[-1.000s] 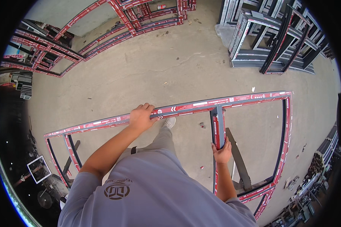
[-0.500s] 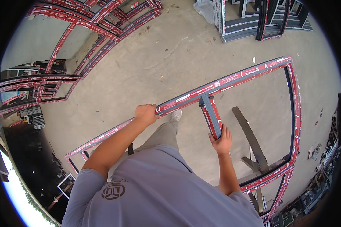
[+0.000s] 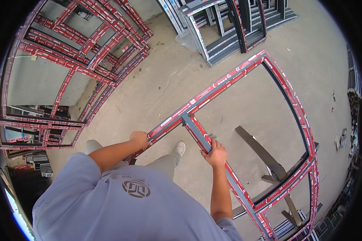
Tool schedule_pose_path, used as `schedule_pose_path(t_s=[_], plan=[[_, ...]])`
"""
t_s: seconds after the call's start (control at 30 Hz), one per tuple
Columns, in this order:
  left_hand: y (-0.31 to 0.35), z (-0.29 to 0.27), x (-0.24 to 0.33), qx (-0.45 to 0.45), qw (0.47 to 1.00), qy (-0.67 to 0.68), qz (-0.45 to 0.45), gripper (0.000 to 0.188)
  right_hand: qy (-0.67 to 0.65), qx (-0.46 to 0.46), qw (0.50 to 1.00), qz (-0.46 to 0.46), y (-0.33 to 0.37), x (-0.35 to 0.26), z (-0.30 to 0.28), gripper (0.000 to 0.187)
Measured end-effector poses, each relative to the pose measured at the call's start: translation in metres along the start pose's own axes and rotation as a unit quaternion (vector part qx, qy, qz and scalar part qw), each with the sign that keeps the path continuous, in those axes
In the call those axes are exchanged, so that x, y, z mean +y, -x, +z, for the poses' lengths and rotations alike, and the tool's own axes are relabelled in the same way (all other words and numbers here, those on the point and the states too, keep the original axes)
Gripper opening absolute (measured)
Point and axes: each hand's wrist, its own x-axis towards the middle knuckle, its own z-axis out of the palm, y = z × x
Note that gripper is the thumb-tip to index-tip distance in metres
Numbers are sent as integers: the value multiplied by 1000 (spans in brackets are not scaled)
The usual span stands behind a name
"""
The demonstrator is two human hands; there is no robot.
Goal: The person assembles a window frame by inserting a black rubber seal into the grooves of a red and grey metal frame using a green T-handle tool. They work along the edges and corners, then lift and reposition the frame to continue the process.
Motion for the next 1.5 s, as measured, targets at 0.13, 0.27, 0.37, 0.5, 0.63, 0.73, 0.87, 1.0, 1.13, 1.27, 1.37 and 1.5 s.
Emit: schedule_pose_path(t_s=[0.13, 0.27, 0.37, 0.5, 0.63, 0.73, 0.87, 1.0, 1.13, 1.27, 1.37, 1.5], plan=[[-7, -7, 6, -44, 994, -97, 1, 66, -5, 20, 1000, 1, 2, 0, -1, 79], [-14, -10, 9, -54, 988, -140, 23, 69, 20, -15, 999, 31, 3, -1, -1, 79], [-22, -14, 4, -64, 984, -152, 64, 70, 25, 11, 999, 29, 5, -2, 0, 76], [-32, -15, -5, -58, 974, -182, 124, 75, 18, 39, 998, 44, 7, -1, 3, 71], [-35, -14, -12, -41, 970, -183, 156, 82, 34, 52, 993, 96, 11, -2, 9, 68], [-34, -14, -19, -33, 967, -190, 165, 84, 42, 64, 993, 89, 11, -3, 9, 67], [-41, -20, -33, -40, 959, -153, 237, 87, 59, 88, 987, 118, 16, -14, 8, 70], [-63, -20, -52, -53, 934, -81, 344, 88, 105, 112, 969, 194, 25, -39, 13, 85], [-102, 0, -67, -114, 899, 11, 424, 70, 129, 69, 964, 222, 16, -58, 26, 92], [-135, 18, -66, -208, 835, 87, 501, 52, 138, 15, 967, 215, -15, -73, 40, 96], [-150, 7, -69, -262, 793, 110, 539, 47, 129, -41, 952, 274, -25, -82, 35, 98], [-152, -11, -82, -310, 771, 147, 536, 46, 135, -92, 947, 278, -33, -87, 30, 99]])
